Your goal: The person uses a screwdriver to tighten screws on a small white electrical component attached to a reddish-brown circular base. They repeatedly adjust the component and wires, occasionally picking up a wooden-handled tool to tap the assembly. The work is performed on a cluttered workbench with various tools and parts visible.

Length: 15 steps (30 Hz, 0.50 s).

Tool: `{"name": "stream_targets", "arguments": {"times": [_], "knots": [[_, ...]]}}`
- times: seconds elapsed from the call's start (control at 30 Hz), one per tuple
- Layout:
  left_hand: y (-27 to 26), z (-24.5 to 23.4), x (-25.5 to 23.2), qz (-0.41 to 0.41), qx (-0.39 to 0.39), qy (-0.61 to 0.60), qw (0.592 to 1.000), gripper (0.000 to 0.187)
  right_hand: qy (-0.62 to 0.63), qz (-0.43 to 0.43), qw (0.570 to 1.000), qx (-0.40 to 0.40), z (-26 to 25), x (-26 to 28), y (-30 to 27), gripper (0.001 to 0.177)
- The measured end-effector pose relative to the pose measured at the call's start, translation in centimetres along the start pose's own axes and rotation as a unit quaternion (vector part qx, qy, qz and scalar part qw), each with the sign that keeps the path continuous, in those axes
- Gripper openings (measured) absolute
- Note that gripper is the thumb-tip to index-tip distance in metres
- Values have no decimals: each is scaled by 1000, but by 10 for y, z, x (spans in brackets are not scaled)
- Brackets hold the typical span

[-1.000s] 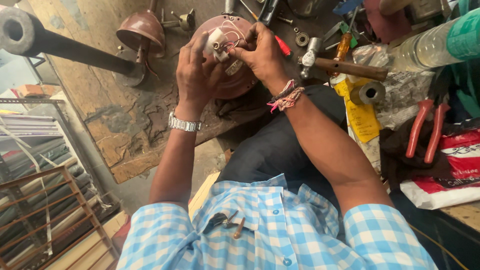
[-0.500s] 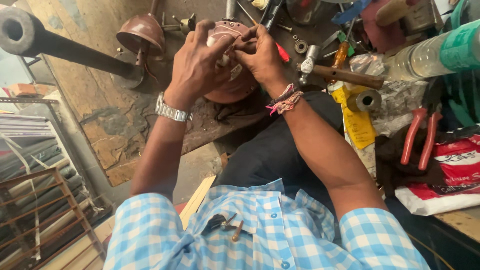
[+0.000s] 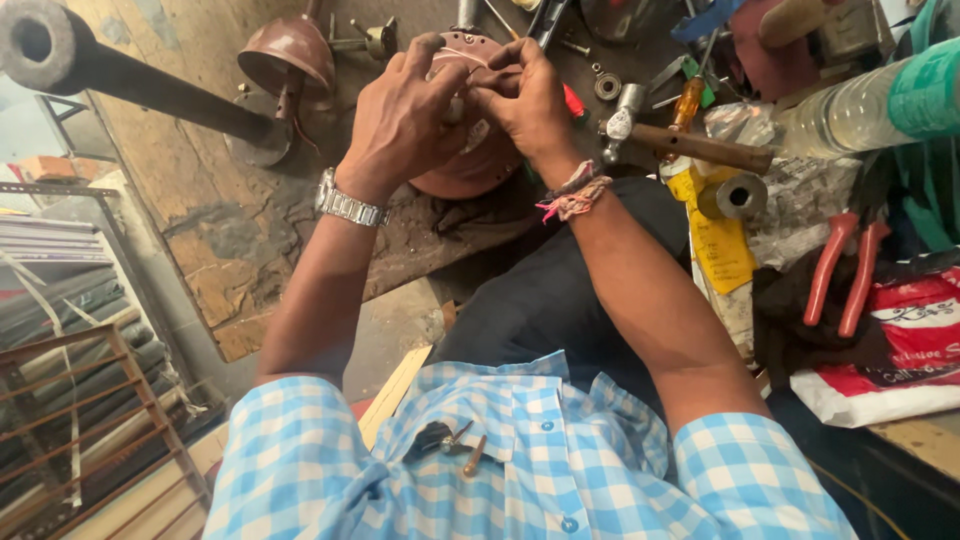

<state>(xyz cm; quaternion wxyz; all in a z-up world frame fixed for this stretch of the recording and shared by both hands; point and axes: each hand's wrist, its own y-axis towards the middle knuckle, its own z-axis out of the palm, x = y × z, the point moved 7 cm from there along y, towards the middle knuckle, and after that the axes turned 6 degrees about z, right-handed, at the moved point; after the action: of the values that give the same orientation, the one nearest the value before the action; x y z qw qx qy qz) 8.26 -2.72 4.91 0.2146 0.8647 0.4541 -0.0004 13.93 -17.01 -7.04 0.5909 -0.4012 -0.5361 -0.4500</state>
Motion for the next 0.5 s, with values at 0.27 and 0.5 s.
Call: {"name": "stream_targets", "arguments": {"times": [0.27, 0.5], "knots": [[-2, 2, -2, -5, -19, -5, 1000, 49, -420, -51, 903, -73, -53, 26, -56, 30], [-1, 2, 0, -24, -22, -14, 999, 48, -569, 64, 820, 27, -23, -2, -56, 49]]}}
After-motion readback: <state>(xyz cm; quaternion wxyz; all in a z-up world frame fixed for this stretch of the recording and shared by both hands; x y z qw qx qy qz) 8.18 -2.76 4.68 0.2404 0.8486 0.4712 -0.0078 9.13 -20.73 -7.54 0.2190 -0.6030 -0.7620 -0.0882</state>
